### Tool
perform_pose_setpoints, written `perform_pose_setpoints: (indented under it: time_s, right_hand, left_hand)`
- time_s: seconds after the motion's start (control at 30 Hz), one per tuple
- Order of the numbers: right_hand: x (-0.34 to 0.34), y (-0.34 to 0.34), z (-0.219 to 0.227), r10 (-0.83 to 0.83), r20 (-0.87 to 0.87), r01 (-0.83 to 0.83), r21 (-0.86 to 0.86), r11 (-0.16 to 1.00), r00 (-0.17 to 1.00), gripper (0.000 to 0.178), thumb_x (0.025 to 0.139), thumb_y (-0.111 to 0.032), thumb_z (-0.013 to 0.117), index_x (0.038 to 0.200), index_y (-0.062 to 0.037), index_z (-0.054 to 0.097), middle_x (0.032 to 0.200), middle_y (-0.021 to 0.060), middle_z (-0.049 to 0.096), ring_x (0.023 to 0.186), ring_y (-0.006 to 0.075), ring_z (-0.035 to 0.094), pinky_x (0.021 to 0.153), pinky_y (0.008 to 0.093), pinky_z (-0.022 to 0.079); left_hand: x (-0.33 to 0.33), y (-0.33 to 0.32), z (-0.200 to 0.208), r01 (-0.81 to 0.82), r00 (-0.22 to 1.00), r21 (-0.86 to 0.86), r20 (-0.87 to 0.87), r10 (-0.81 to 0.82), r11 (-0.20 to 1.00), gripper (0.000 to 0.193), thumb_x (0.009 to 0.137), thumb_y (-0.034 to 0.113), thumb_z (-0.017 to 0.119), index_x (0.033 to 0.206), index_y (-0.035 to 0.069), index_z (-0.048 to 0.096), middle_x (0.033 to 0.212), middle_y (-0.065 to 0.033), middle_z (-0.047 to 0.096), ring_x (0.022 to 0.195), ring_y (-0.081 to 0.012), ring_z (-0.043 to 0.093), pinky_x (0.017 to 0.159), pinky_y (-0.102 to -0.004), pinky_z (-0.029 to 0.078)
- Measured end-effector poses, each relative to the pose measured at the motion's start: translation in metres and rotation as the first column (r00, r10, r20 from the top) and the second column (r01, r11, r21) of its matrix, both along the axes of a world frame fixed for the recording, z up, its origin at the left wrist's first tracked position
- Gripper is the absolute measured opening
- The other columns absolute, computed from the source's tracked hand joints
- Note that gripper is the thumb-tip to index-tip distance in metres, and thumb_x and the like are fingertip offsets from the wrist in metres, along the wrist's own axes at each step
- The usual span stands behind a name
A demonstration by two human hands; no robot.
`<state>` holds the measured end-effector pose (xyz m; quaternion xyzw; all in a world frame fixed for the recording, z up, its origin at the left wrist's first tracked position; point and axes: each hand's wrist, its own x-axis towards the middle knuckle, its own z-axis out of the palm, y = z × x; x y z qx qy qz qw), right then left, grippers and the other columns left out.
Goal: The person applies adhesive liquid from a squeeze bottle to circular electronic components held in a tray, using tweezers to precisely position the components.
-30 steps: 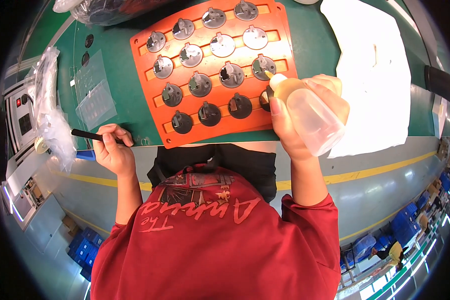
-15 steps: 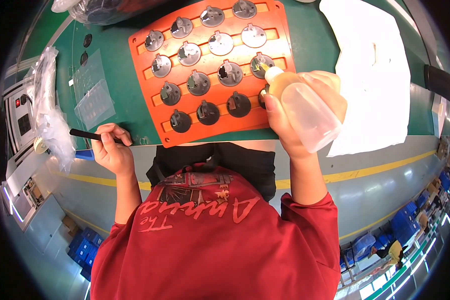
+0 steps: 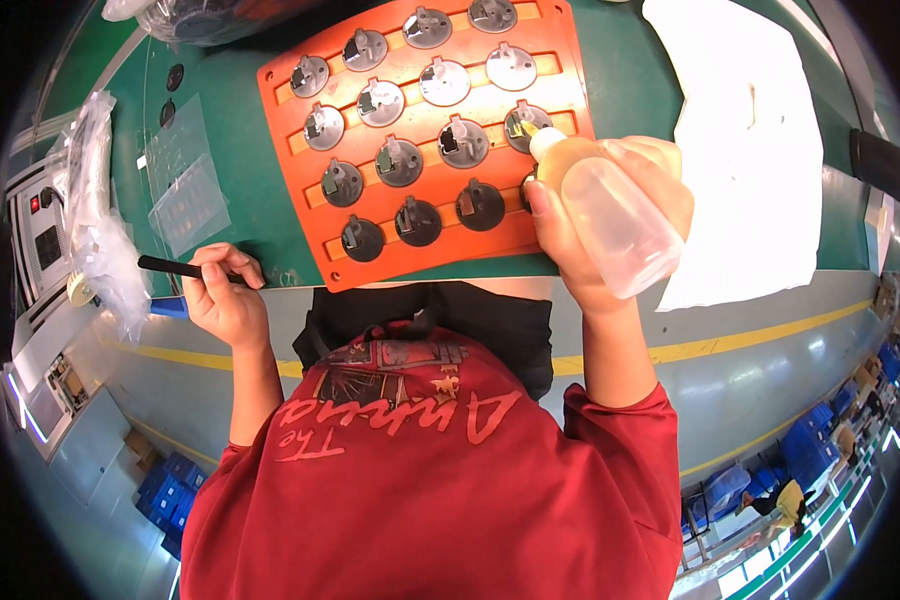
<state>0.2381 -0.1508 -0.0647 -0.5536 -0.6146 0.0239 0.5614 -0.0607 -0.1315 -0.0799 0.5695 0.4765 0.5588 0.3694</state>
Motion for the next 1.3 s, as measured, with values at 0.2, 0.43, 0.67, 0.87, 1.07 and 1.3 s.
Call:
perform_pose_setpoints:
  time_s: [0.2,0.43,0.67,0.87,1.07,1.3]
  right_hand:
    - [0.0,0.001,0.001,-0.007,0.01,0.007,-0.003,1.0,1.0,0.042,0.066,-0.013,0.067,0.096,0.0014,0.041,0.079,0.0139,0.051,0.073,0.0238,0.048,0.071,0.0351,0.039]
    - [0.003,0.001,0.001,-0.018,0.019,0.018,-0.004,1.0,1.0,0.042,0.067,-0.019,0.066,0.094,0.0021,0.041,0.075,0.0136,0.051,0.069,0.0232,0.049,0.069,0.035,0.04]
    - [0.009,0.0,0.001,0.023,-0.026,-0.022,0.053,0.998,0.999,0.043,0.069,-0.027,0.062,0.091,0.0027,0.04,0.072,0.0143,0.05,0.068,0.0238,0.048,0.065,0.0351,0.041]
    - [0.014,-0.003,0.001,0.03,-0.021,-0.028,0.075,0.997,0.999,0.044,0.069,-0.028,0.062,0.092,0.0028,0.041,0.073,0.0147,0.05,0.067,0.0242,0.049,0.064,0.0347,0.041]
    - [0.017,-0.002,0.0,0.024,-0.104,-0.013,0.098,0.995,0.994,0.044,0.069,-0.027,0.063,0.092,0.0023,0.041,0.074,0.0141,0.05,0.068,0.0241,0.049,0.065,0.0341,0.042]
    - [0.019,-0.002,-0.009,-0.014,-0.13,0.037,0.17,0.985,0.991,0.055,0.055,-0.024,0.075,0.093,0.003,0.045,0.083,0.0109,0.049,0.069,0.0224,0.051,0.062,0.0325,0.044]
  left_hand:
    - [0.0,0.001,0.0,0.001,1.0,0.0,-0.001,-0.001,1.0,0.017,0.084,0.012,0.042,0.081,-0.003,0.047,0.069,-0.0109,0.049,0.042,-0.0103,0.041,0.039,-0.0209,0.034]
    - [-0.001,0.0,-0.001,0.001,1.0,0.004,-0.006,-0.001,1.0,0.017,0.084,0.012,0.042,0.081,-0.004,0.047,0.07,-0.0116,0.049,0.042,-0.011,0.041,0.039,-0.0213,0.035]
    - [0.004,0.013,0.018,0.015,1.0,0.089,-0.013,-0.013,0.996,0.025,0.082,0.019,0.045,0.075,-0.004,0.052,0.071,-0.0059,0.041,0.055,-0.0129,0.038,0.047,-0.0239,0.032]
    - [0.045,0.038,0.062,0.272,0.953,0.086,0.111,-0.281,0.958,0.031,0.082,0.025,0.049,0.09,-0.004,0.052,0.062,-0.004,0.044,0.048,-0.0108,0.039,0.044,-0.0209,0.033]
    - [0.112,0.063,0.074,0.655,0.75,-0.041,-0.082,-0.656,0.754,0.015,0.077,-0.003,0.049,0.09,-0.01,0.046,0.084,-0.0189,0.053,0.073,-0.0243,0.059,0.064,-0.0301,0.05]
    - [0.137,0.069,0.059,0.637,0.728,0.004,-0.332,-0.6,0.771,0.007,0.071,-0.005,0.058,0.078,-0.005,0.056,0.075,-0.0081,0.059,0.067,-0.0115,0.055,0.062,-0.02,0.042]
